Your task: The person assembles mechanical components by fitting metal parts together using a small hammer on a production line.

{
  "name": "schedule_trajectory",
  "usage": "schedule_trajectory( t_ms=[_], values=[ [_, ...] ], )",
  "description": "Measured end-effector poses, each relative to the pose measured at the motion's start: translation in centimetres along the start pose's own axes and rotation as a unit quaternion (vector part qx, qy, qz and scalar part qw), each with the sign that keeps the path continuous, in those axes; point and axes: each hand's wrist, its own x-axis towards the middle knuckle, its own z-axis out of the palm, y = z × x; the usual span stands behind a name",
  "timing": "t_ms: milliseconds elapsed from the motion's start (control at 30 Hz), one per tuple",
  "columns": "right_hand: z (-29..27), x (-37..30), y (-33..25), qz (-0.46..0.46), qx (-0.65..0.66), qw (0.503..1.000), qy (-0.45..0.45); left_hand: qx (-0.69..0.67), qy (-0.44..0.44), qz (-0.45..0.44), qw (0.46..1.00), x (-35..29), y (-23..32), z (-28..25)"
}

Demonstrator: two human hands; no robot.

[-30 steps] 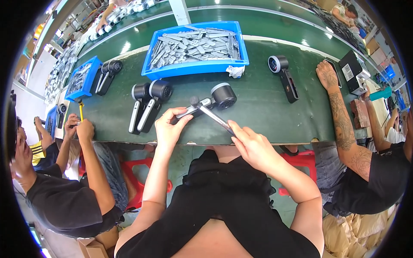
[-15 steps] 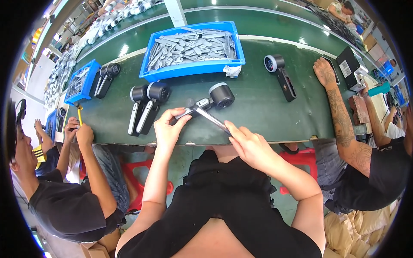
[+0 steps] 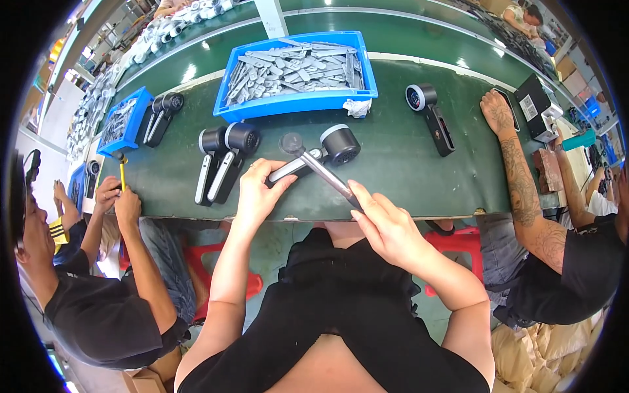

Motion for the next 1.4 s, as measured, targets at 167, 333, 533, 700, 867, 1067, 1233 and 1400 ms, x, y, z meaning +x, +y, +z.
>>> schedule_trajectory(
  t_ms=[167,333,533,700,867,1067,1233,1400],
  values=[
    [0.0,-0.2,0.5,0.030,-0.049,0.996,-0.070,-0.003,0.010,0.014,1.000,0.0,-0.1,0.2],
    [-0.1,-0.3,0.2,0.040,-0.031,0.998,-0.047,-0.020,0.014,0.013,1.000,-0.1,0.0,0.4],
    [0.1,-0.1,-0.4,0.038,-0.019,0.998,-0.047,-0.050,0.014,-0.026,0.998,-0.3,-1.1,0.7],
    [-0.3,1.0,-1.3,0.082,-0.039,0.986,-0.139,0.000,-0.001,-0.031,1.000,-0.3,-2.2,0.8],
    [1.1,1.1,-1.3,0.011,-0.022,0.997,-0.078,-0.044,0.004,-0.072,0.996,-0.3,-2.3,1.2],
    [0.9,0.8,-2.0,-0.012,-0.018,0.998,-0.061,-0.045,0.001,-0.073,0.996,-0.4,-2.7,1.5],
    [0.7,1.0,-1.7,0.027,-0.057,0.988,-0.143,0.017,-0.001,-0.058,0.998,-0.5,-2.5,1.1],
    [1.2,0.3,-0.3,0.052,-0.050,0.993,-0.093,0.023,0.007,-0.031,0.999,0.0,-1.8,0.9]
  ],
)
